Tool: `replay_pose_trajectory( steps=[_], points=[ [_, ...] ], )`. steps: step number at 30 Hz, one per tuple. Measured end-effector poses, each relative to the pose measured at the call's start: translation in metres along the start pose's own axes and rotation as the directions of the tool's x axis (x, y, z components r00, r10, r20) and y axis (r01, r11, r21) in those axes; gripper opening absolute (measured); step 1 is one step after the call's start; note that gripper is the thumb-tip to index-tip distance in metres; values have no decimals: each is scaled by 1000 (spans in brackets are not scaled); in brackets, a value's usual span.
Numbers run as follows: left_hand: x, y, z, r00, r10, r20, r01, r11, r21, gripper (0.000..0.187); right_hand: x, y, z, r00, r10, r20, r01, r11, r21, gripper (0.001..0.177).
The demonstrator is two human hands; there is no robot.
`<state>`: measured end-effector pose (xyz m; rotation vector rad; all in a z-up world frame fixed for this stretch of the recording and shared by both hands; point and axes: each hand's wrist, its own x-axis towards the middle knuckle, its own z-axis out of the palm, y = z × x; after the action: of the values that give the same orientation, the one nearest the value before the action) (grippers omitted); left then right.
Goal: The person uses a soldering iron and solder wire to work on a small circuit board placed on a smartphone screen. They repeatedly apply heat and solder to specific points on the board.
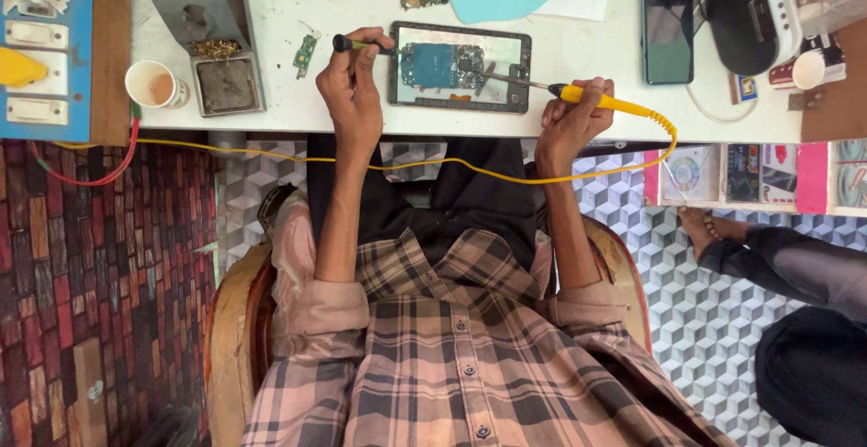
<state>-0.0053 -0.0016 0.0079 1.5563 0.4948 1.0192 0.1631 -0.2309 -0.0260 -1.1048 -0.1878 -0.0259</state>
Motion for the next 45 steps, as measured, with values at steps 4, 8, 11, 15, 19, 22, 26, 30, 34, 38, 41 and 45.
replay_pose_trajectory(
  steps=[4, 8, 11, 15, 19, 22, 26, 30, 34, 38, 41, 45],
  points=[
    [0, -2, 2, 1000, 22, 6, -22, 998, -54, 20, 0, -1, -2, 1000, 4, -16, -4, 1000, -13, 30],
    [1, -2, 2, 998, 57, 7, -57, 997, -47, 20, -2, -3, 2, 1000, -4, -3, 4, 999, -37, 29],
    [-1, -1, 0, 1000, 26, 11, -25, 999, -47, 21, -5, -4, 4, 999, -40, 12, 41, 998, -38, 30],
    [-2, -3, -1, 1000, 14, 16, -13, 999, -49, 21, -7, -3, 6, 997, -72, 9, 73, 993, -90, 30],
    [-2, -3, 1, 999, 38, 19, -36, 997, -72, 23, -9, -11, 8, 992, -118, 46, 126, 968, -216, 30],
    [-1, -1, -3, 997, 69, 19, -68, 996, -65, 23, -5, -26, 18, 973, -174, 150, 214, 925, -314, 29],
    [-3, 0, 0, 1000, 22, 15, -21, 999, -48, 23, -1, -59, 36, 856, -304, 418, 499, 699, -513, 37],
    [1, -5, 0, 1000, -7, 2, 7, 997, -71, 23, -6, -84, 65, 832, -252, 495, 533, 611, -585, 37],
    [0, -6, -2, 1000, 9, 15, -9, 999, -53, 24, -5, -105, 88, 818, -168, 551, 536, 571, -622, 38],
    [-2, -5, -2, 999, 37, 15, -36, 997, -66, 24, 6, -108, 94, 809, -103, 579, 521, 581, -625, 29],
    [0, -7, -1, 999, 48, 15, -47, 996, -77, 24, 11, -100, 81, 811, -13, 584, 425, 699, -575, 23],
    [1, -10, -1, 1000, -2, 16, 4, 997, -74, 24, 7, -82, 48, 864, -5, 503, 250, 872, -421, 27]
  ],
)
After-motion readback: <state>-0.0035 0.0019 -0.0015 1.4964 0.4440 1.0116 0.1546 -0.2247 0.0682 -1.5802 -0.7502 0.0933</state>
